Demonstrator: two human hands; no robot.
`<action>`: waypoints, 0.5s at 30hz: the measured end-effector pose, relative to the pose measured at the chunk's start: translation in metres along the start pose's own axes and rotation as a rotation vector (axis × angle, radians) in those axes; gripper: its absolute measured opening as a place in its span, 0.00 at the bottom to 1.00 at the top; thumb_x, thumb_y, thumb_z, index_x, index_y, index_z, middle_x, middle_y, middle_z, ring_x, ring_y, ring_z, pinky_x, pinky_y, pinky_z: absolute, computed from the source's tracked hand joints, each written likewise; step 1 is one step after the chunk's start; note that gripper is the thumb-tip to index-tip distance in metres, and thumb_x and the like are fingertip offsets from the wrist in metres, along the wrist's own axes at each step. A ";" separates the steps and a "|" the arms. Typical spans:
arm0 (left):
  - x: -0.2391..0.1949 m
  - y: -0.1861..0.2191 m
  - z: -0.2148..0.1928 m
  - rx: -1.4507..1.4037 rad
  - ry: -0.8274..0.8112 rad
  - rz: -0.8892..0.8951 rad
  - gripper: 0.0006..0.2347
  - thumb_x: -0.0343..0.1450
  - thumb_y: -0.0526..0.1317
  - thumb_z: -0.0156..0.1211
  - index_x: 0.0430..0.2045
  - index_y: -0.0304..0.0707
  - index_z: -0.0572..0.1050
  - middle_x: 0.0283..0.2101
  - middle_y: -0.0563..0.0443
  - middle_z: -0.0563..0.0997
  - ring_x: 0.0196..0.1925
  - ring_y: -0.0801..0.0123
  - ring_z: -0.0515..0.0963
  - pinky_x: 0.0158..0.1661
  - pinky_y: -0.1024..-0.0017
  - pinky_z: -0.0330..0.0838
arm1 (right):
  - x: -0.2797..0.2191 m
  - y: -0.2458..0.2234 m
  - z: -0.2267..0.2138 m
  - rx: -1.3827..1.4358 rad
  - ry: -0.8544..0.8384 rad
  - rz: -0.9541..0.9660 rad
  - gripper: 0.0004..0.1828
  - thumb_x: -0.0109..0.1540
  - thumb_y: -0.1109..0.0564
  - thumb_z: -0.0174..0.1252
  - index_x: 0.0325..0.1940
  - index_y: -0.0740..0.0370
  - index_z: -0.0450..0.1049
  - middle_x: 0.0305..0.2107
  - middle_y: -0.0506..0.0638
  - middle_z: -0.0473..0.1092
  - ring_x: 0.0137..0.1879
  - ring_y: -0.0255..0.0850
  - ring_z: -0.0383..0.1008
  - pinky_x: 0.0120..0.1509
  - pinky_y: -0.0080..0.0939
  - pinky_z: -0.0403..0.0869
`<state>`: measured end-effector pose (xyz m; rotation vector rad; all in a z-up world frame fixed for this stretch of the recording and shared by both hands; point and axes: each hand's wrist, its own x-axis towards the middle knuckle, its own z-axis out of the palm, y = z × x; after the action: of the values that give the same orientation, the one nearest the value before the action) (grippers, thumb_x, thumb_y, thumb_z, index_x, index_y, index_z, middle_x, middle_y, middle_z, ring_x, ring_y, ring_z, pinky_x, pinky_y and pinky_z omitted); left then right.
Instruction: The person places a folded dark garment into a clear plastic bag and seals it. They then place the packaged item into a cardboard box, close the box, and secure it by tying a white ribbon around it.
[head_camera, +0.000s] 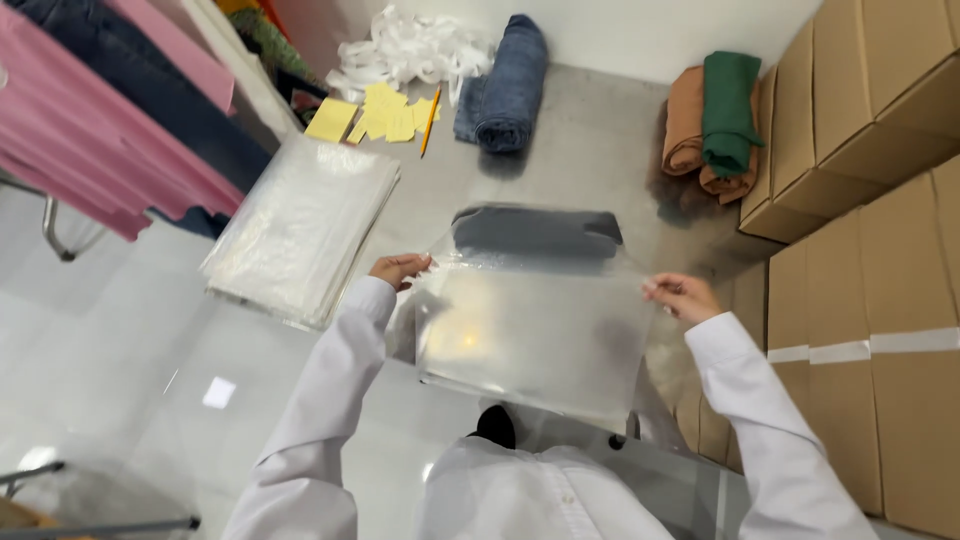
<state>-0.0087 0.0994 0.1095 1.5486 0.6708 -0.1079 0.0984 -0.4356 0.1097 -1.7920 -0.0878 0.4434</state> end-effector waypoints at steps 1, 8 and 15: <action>0.009 0.021 0.001 0.004 -0.009 0.003 0.14 0.61 0.48 0.79 0.33 0.44 0.85 0.32 0.52 0.84 0.34 0.71 0.77 0.39 0.73 0.72 | 0.008 -0.019 -0.006 0.002 0.010 0.000 0.07 0.61 0.59 0.65 0.43 0.61 0.80 0.27 0.54 0.78 0.21 0.32 0.69 0.20 0.26 0.63; 0.087 0.130 0.021 -0.119 -0.022 0.089 0.17 0.61 0.43 0.80 0.38 0.36 0.82 0.35 0.44 0.83 0.24 0.67 0.77 0.25 0.71 0.76 | 0.083 -0.103 -0.021 0.121 0.115 -0.033 0.11 0.71 0.53 0.56 0.52 0.62 0.72 0.44 0.58 0.76 0.41 0.46 0.80 0.38 0.35 0.79; 0.132 0.186 0.041 -0.333 -0.175 0.100 0.13 0.67 0.36 0.73 0.38 0.25 0.77 0.45 0.37 0.83 0.47 0.42 0.84 0.47 0.47 0.79 | 0.117 -0.160 -0.010 0.359 0.198 0.016 0.06 0.74 0.52 0.47 0.52 0.54 0.60 0.52 0.58 0.68 0.60 0.63 0.72 0.62 0.66 0.73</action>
<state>0.2007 0.1167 0.2079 1.2330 0.4462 -0.0528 0.2371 -0.3671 0.2341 -1.4736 0.1369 0.2707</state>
